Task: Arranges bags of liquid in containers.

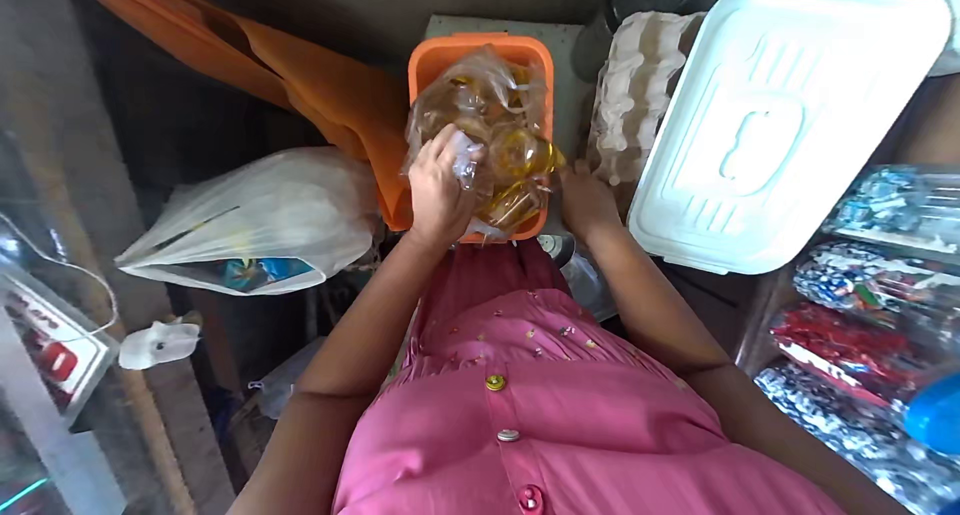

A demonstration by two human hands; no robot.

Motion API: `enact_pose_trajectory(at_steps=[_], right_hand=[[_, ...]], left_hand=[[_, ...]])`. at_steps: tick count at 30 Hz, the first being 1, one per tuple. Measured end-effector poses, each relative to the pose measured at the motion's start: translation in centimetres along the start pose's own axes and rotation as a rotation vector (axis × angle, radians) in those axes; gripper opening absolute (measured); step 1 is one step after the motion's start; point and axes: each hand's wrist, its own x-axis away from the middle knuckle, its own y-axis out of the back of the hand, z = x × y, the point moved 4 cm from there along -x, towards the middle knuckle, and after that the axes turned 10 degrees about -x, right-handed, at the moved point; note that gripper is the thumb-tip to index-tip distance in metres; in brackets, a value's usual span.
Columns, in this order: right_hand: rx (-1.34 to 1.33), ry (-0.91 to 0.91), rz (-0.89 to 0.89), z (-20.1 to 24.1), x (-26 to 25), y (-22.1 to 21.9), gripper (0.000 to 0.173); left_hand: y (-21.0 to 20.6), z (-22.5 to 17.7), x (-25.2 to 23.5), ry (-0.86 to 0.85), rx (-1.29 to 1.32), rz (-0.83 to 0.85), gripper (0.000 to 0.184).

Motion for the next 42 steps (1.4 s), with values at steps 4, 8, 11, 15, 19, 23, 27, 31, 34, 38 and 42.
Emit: enact_pose_trajectory(at_steps=[4,8,11,15,19,23,27,31,34,38,42], right_hand=[[0.034,0.049,0.0,0.0,0.1,0.5,0.022],[-0.065,0.292,-0.146,0.0,0.9,2.0,0.022],[-0.273,0.485,-0.218,0.7,1.6,2.7,0.022],[-0.628,0.678,-0.285,3.3,1.2,2.1,0.028],[-1.012,0.633,-0.243,5.9,-1.8,-0.6,0.014],[-0.987,0.56,-0.314,7.8,-3.1,0.4,0.021],[-0.361,0.572,-0.186,9.9,-2.6,2.3,0.033],[0.321,0.372,0.015,11.1,-3.6,0.1,0.033],[0.496,0.396,0.071,12.3,-4.1,-1.3,0.044],[0.609,0.383,0.157,13.4,-4.1,-3.1,0.026],[0.586,0.301,0.169,13.7,-4.3,-2.7,0.016]], left_hand=[[4.5,-1.7,-0.7,-0.095,0.258,-0.092,0.041],[10.5,-4.2,-0.7,-0.133,0.287,-0.173,0.038],[14.2,-4.6,1.1,-0.109,0.158,-0.237,0.037],[17.2,-3.2,4.5,-0.031,0.049,-0.312,0.038],[18.4,-1.9,7.7,0.082,-0.002,-0.324,0.038],[18.9,-1.2,11.1,0.174,-0.006,-0.363,0.036],[19.2,-1.0,13.2,0.23,-0.032,-0.434,0.037],[19.0,-0.8,14.1,0.251,-0.018,-0.446,0.039],[18.9,-0.6,14.6,0.27,0.004,-0.458,0.04],[18.7,-0.1,15.0,0.272,0.034,-0.449,0.038],[18.5,-0.1,15.3,0.297,0.07,-0.462,0.037]])
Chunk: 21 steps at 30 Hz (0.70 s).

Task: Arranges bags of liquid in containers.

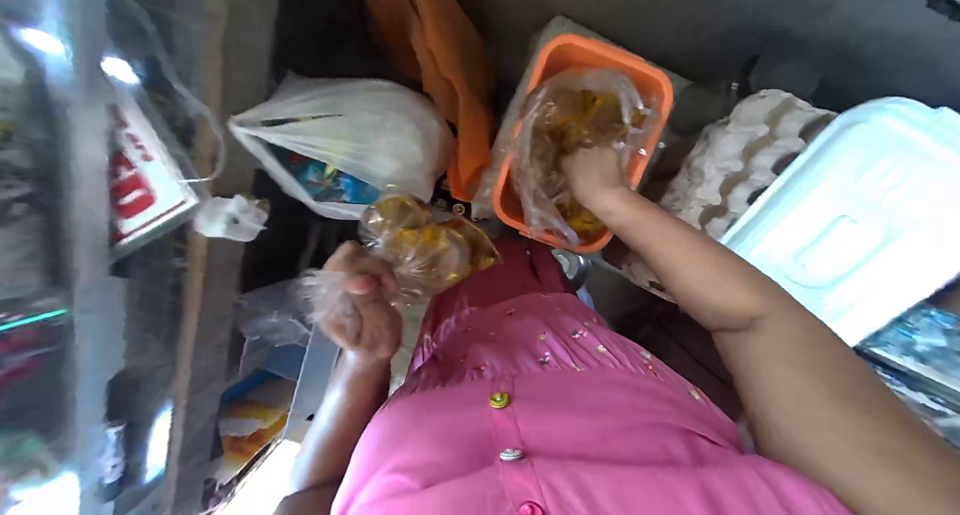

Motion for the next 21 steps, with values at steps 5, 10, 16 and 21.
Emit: enact_pose_trajectory(at_steps=[5,10,16,21], right_hand=[[-0.461,0.263,-0.377,-3.0,1.5,1.8,0.031],[-0.861,0.308,-0.74,-4.5,6.8,2.7,0.043],[-1.108,0.398,-1.037,-1.8,16.2,0.0,0.028],[-1.192,0.411,-1.285,1.8,25.2,-5.2,0.02]], left_hand=[[-0.1,0.1,0.0,0.006,0.099,0.024,0.04],[0.2,0.2,0.1,-0.064,0.156,0.109,0.041],[0.6,0.0,0.5,-0.202,0.245,0.238,0.04],[1.0,-1.0,1.7,-0.335,0.314,0.397,0.038]])
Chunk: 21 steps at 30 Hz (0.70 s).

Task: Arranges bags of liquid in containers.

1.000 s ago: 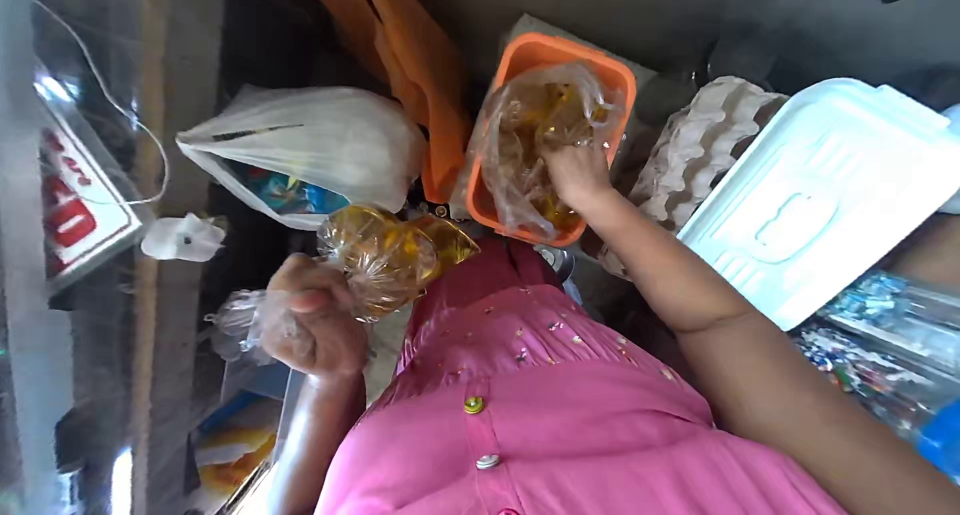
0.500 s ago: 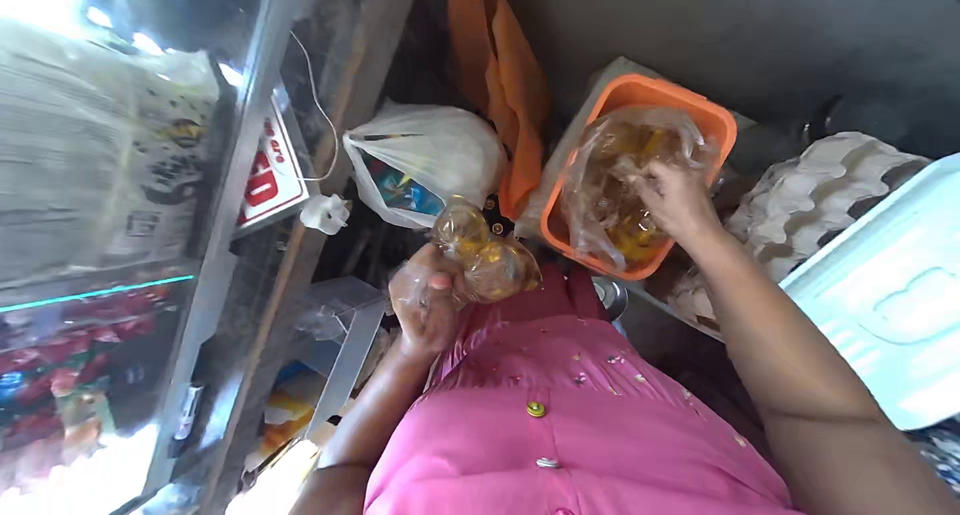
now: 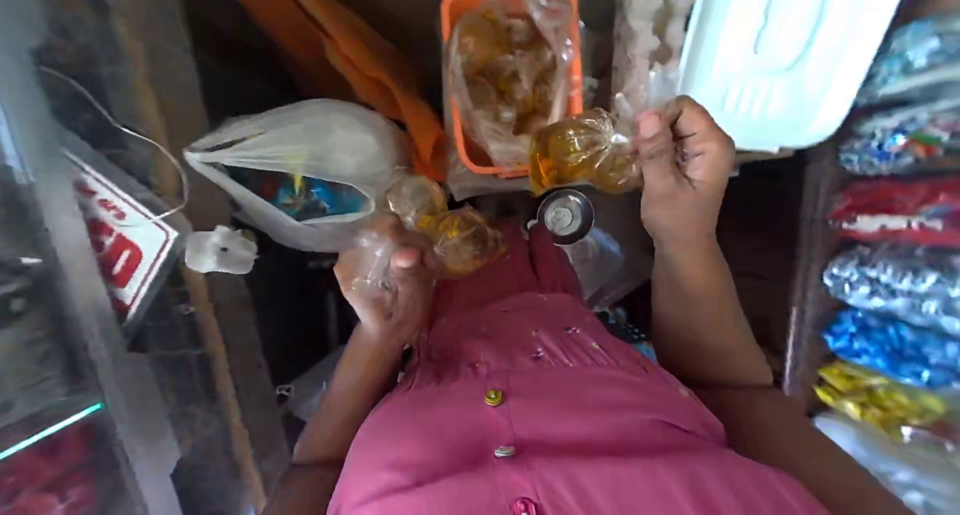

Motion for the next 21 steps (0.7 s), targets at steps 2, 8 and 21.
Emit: enact_pose_trajectory(at_steps=[2,8,21], right_hand=[[0.003,-0.023,-0.108,1.1,4.3,0.6,0.019],[0.037,-0.253,-0.404,-2.1,17.6,1.7,0.025],[-0.003,-0.953,-0.948,-20.4,38.9,8.7,0.04]], left_hand=[[-0.6,-0.8,0.6,-0.061,0.029,0.068,0.04],[-5.3,-2.3,3.9,-0.214,0.101,0.347,0.042],[-29.6,-2.0,19.5,-0.287,-0.092,1.21,0.032]])
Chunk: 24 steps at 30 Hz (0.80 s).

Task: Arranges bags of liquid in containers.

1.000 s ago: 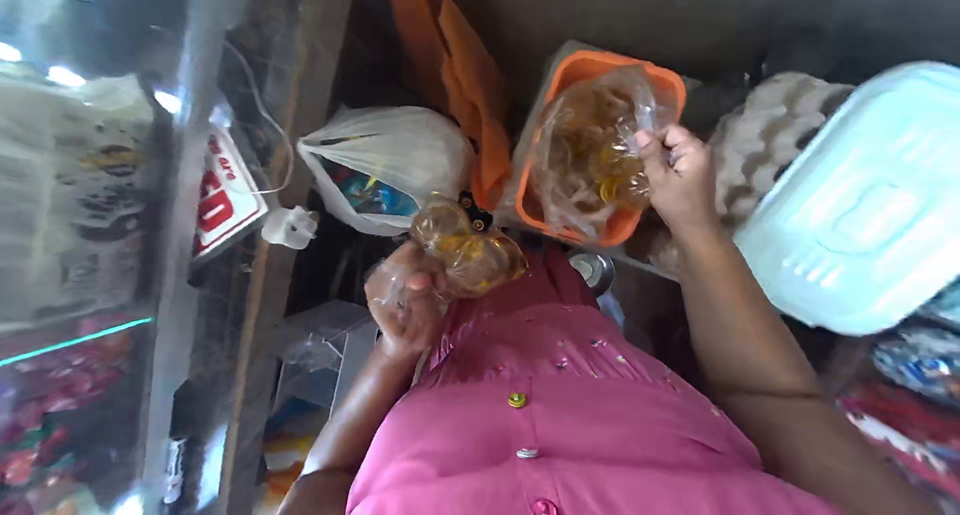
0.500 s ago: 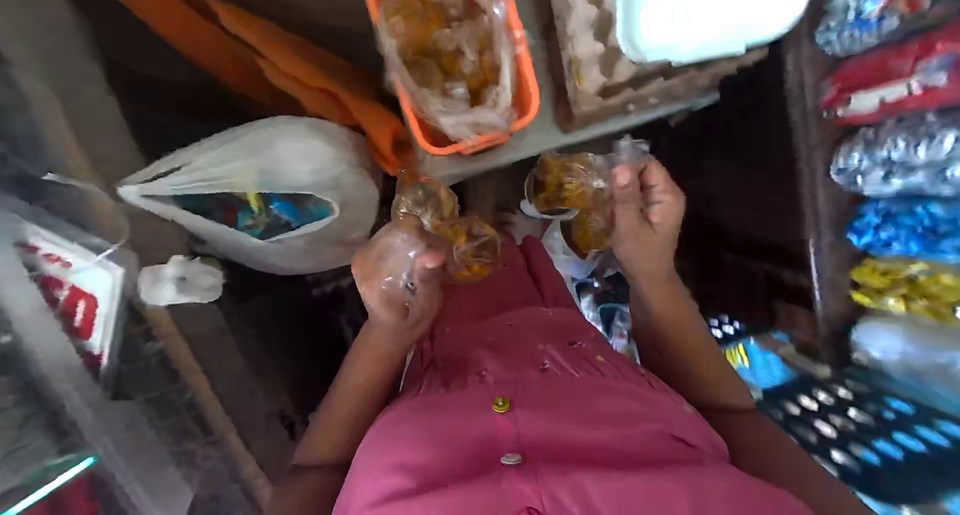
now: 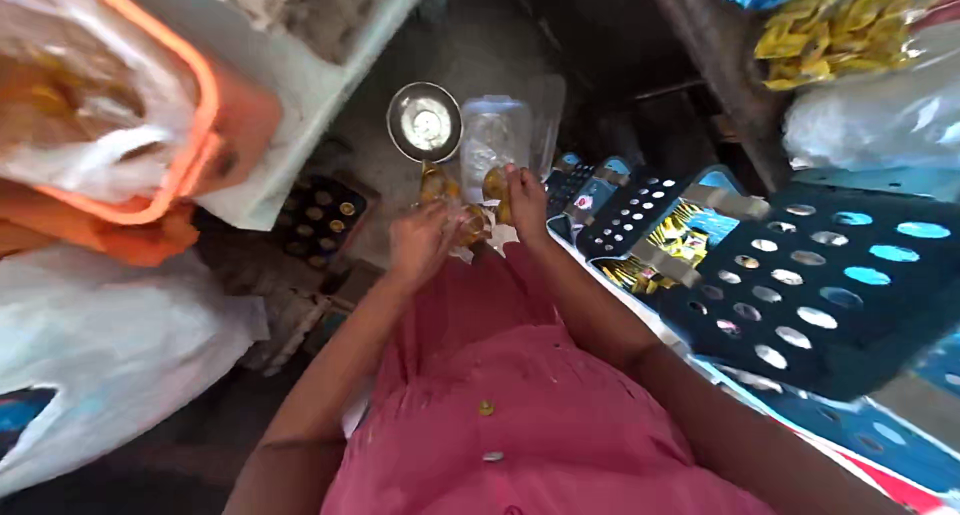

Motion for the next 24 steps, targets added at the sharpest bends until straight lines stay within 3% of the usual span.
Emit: enact_pose_trajectory(at_steps=[7,14,24], right_hand=[[0.125,-0.161,-0.051,-8.0,-11.2,0.7,0.046],[0.135,-0.193,0.057,-15.9,-23.0,-0.5,0.043],[0.207,-0.227,0.169,-25.5,-32.2,-2.4,0.046]], left_hand=[[-14.5,2.9,-9.8,0.025,0.006,0.398,0.033],[-25.0,7.5,-16.5,-0.046,0.023,0.505,0.024],[-36.3,14.7,-21.9,0.012,0.016,0.64,0.029]])
